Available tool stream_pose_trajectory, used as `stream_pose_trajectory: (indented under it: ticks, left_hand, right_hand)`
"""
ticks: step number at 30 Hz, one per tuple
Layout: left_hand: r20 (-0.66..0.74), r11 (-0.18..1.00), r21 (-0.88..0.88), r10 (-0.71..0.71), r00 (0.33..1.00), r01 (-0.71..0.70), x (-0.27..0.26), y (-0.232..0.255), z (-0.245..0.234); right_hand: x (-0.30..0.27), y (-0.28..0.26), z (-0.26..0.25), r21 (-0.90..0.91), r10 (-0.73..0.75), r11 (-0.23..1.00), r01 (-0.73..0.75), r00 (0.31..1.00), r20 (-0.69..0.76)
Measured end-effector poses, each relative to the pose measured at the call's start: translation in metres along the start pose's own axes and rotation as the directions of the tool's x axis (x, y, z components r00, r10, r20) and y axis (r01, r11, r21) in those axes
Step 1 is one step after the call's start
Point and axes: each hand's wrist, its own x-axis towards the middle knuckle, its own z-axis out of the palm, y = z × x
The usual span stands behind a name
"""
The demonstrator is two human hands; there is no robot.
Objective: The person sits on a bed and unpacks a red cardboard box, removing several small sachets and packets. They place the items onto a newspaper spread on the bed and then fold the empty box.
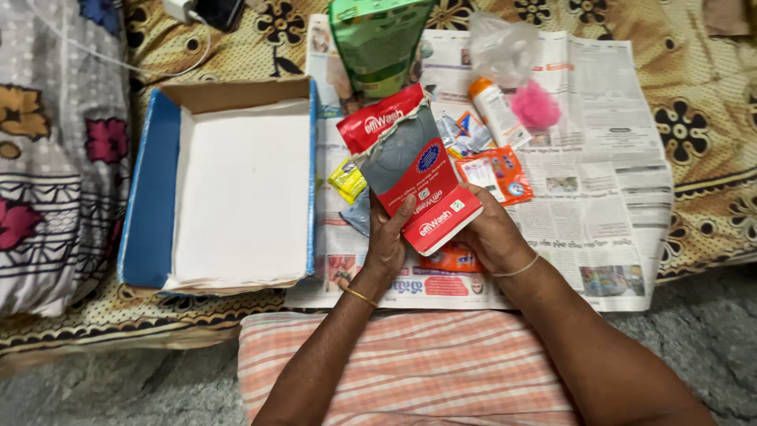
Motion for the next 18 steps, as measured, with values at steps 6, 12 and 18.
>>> stream_pose_trajectory:
  ticks: [6, 12, 18]
  left_hand:
    - [0.055, 0.989, 0.11, 0.094, 0.994, -0.1, -0.005, -0.007, 0.017]
    - [0.02, 0.997, -0.013, 0.079, 0.997, -0.079, -0.003, -0.007, 0.018]
    - [-0.088, 0.989, -0.141, 0.029, 0.996, -0.042, 0.012, -0.002, -0.002]
  right_hand:
    - [0.003, 0.006, -0.008, 0.045, -0.049, 0.998, 0.05, 0.999, -0.021]
    - [0.011, 0.022, -0.026, 0.094, -0.001, 0.995, 0.011, 0.995, -0.097]
    - [0.018, 0.021, -0.05, 0.14, -0.082, 0.986, 0.086, 0.996, -0.037]
